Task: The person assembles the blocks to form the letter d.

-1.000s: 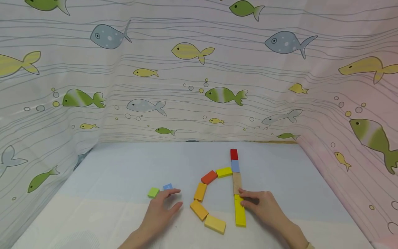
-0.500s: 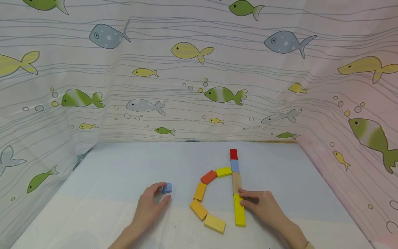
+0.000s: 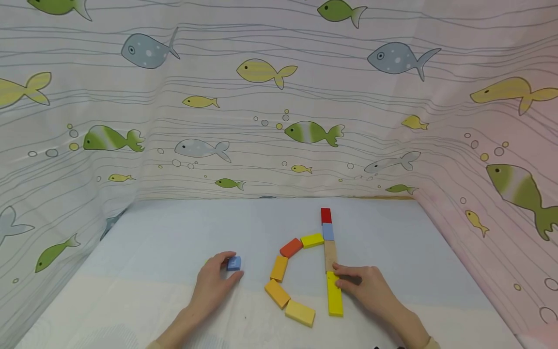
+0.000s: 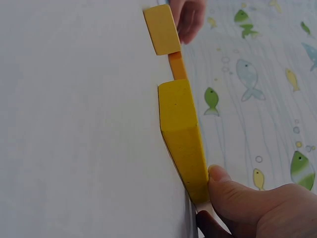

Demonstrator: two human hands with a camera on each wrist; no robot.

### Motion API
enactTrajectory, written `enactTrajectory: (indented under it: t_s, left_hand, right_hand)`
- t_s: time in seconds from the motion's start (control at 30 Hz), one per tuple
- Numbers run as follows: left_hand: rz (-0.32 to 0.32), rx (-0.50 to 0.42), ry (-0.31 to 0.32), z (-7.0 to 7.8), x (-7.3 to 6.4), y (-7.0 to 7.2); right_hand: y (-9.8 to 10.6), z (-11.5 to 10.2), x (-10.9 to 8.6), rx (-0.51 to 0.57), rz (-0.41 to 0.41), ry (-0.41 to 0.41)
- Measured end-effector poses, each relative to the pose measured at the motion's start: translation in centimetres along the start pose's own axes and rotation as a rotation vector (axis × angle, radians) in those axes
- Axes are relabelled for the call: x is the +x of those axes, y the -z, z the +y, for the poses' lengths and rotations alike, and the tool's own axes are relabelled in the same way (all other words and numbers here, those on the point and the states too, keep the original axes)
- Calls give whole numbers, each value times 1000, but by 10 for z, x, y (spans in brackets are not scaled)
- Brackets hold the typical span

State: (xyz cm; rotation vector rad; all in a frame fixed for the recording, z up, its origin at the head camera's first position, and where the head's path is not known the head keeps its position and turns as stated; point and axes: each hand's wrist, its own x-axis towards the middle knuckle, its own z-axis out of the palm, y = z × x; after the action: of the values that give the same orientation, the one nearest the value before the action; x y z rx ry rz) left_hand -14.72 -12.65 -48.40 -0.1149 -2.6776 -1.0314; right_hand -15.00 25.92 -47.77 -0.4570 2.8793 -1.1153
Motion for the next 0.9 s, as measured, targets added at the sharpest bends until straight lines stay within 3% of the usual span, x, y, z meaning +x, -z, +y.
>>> enactTrajectory:
  t_s: [0.53, 0.9]
  left_hand:
    - [-28, -56, -1, 5, 1, -6]
    - [-87, -155, -73, 20, -4, -6]
  right_hand:
    - [0, -1, 0, 13, -1, -16]
    - [0, -2, -1, 6, 0, -10]
